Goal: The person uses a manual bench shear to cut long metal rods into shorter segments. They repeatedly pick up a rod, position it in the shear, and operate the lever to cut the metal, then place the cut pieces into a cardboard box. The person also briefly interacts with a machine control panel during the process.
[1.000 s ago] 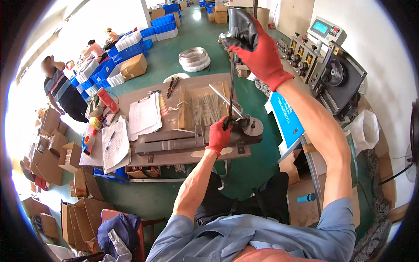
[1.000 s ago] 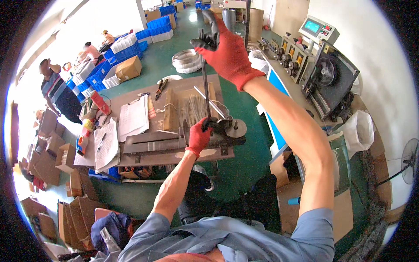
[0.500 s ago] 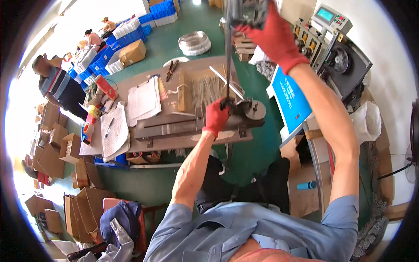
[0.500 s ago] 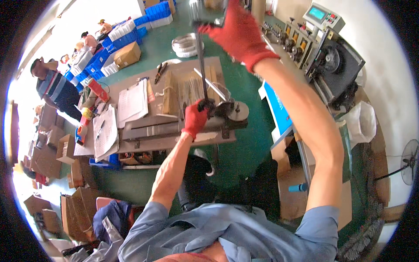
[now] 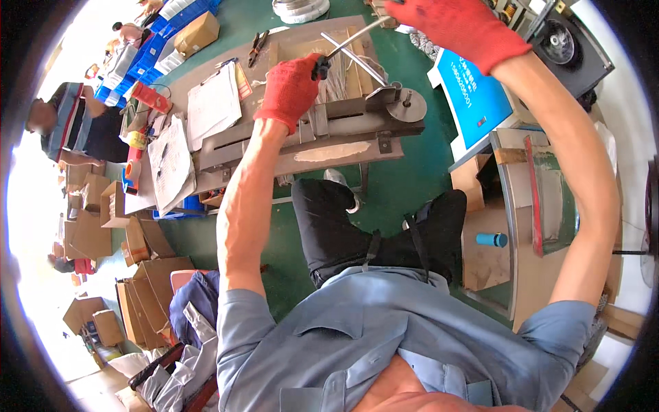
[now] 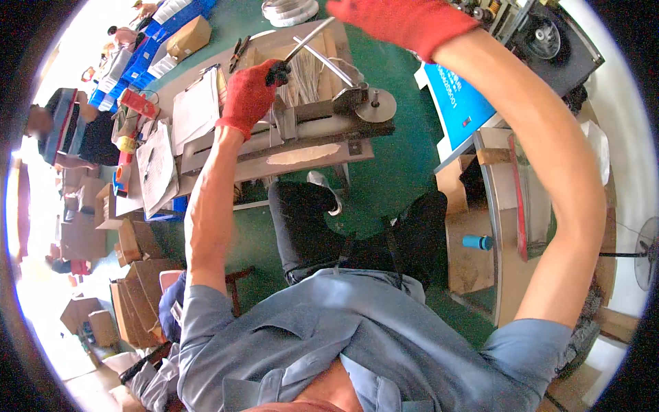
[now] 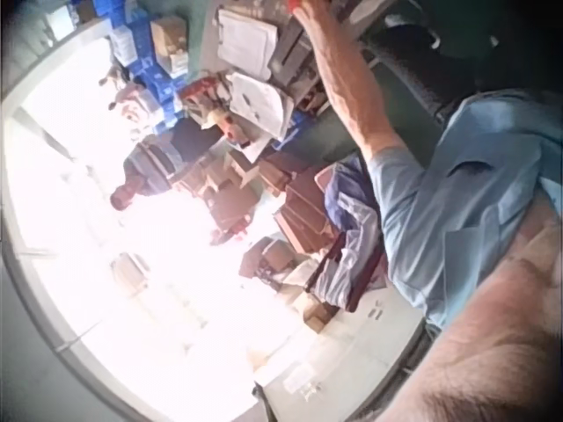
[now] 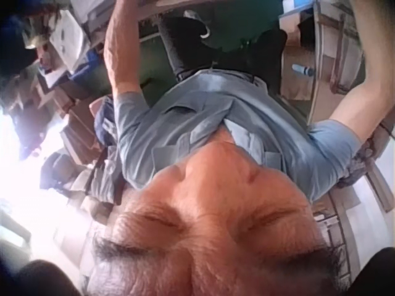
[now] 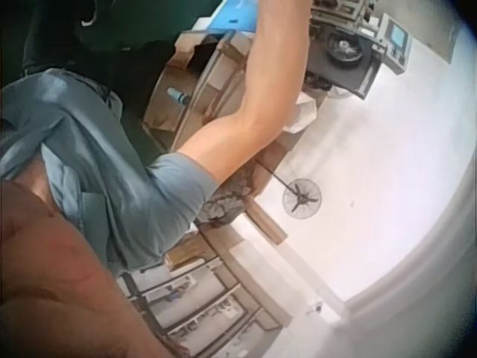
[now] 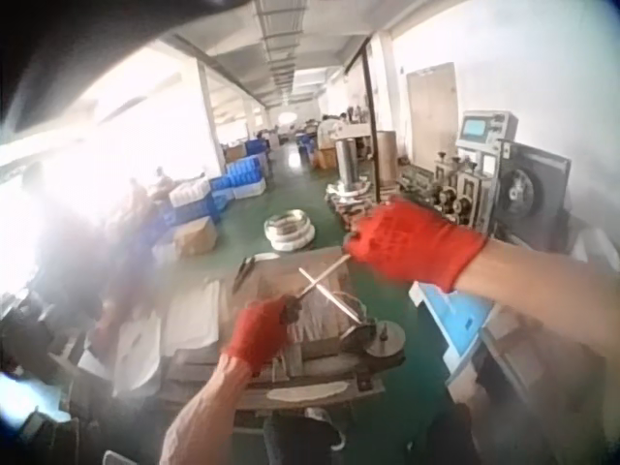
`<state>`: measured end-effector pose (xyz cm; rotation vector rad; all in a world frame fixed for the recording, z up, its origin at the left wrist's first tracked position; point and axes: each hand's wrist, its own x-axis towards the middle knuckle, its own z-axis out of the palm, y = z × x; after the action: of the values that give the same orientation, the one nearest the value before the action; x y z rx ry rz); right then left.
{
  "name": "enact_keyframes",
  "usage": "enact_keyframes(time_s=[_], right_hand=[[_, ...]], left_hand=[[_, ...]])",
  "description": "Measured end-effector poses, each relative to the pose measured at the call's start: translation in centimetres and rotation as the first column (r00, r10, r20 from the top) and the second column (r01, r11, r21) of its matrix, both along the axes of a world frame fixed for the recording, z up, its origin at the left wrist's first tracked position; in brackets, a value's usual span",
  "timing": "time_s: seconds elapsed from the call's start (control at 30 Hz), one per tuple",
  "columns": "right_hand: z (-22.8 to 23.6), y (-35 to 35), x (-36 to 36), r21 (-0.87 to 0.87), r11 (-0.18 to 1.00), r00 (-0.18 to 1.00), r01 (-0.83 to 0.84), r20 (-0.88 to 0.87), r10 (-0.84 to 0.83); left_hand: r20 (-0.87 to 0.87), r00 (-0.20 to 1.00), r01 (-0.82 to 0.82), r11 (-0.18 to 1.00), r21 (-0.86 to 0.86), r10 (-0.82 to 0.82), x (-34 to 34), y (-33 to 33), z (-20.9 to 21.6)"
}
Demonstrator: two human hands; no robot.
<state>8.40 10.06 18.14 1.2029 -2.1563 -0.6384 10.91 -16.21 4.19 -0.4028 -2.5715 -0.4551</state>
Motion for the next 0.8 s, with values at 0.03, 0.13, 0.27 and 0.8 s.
enact_keyframes(time_s=[0.03,0.13,0.27,0.8], right_hand=[[-0.5,0.6,-0.3,0.004,0.999,0.999,0.035,0.023,-0.035],[-4.4,4.0,-3.4,-0.073,0.987,0.983,0.142,0.13,-0.131],[-12.5,6.3,-6.2,-0.234,0.952,0.911,0.199,0.402,-0.091],[-24.1,9.9,-4.5,-0.356,0.802,0.736,0.479,0.661,-0.146]], left_hand=[[0.045,0.999,-0.003,0.998,-0.068,0.006,0.2,-0.4,-0.1],[0.161,0.986,0.074,0.967,-0.244,-0.035,-0.6,0.2,-0.5],[0.319,0.939,0.246,0.892,-0.379,-0.124,-1.0,1.8,-3.4],[0.199,0.971,-0.087,0.969,-0.233,0.135,0.4,7.5,-10.5]])
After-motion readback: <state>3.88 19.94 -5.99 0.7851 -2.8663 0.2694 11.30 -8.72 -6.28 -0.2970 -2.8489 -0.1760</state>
